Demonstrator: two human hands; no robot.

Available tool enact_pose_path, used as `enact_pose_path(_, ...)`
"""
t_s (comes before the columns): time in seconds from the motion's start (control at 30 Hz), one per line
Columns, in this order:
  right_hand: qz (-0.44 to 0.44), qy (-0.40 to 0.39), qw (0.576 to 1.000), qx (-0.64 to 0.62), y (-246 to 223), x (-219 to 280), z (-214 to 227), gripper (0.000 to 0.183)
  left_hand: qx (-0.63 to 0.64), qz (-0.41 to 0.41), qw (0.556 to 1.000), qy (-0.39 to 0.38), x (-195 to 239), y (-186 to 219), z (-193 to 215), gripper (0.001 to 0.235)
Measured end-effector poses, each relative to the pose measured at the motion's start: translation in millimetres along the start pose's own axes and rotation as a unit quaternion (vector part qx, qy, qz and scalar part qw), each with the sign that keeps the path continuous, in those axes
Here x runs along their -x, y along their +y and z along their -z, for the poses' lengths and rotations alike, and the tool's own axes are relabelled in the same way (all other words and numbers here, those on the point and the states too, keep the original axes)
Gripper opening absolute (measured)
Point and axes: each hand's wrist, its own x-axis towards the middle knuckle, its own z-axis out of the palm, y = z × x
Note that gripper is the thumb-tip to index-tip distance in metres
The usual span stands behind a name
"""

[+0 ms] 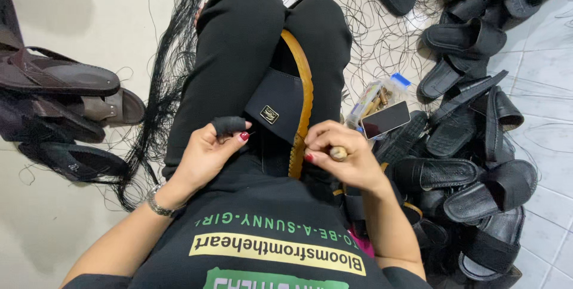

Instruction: The person sits on the floor and sews a black slip-on shoe with a yellow sole using a needle and thread. They repeatedly push the needle through the shoe's upper and pull the thread to secure it, occasionally adjusting the shoe's position on their lap.

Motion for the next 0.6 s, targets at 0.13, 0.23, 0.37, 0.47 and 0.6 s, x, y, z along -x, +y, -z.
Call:
enact_pose_path(0.13, 0.003, -0.173, 0.970, -0.170, -13, -2, 31, 0.012, -0.026, 0.013, 1.000, 0.000, -4, -7, 3, 0.022)
enact_pose_path(0.23, -0.021, -0.203, 0.979, 0.009, -26, 7, 36, 0.006, -0.044, 0.017, 0.999, -0.004, -9, -14, 5, 0.021)
enact_pose_path(0.37, -0.039, -0.088, 0.940, 0.327, -20, 23, 22, 0.034, -0.050, 0.027, 0.998, -0.001, -13, -10, 5, 0.021)
enact_pose_path(0.47, 0.048, 0.175, 0.928, 0.326, -16, 18, 2, 0.021, -0.040, -0.006, 0.999, 0.007, -4, -10, 3, 0.021)
enact_pose_path(0.6, 0.011, 0.311, 0.925, 0.219, 6, 10, -1, 0.014, -0.057, -0.018, 0.998, 0.007, -5, -18, 4, 0.020)
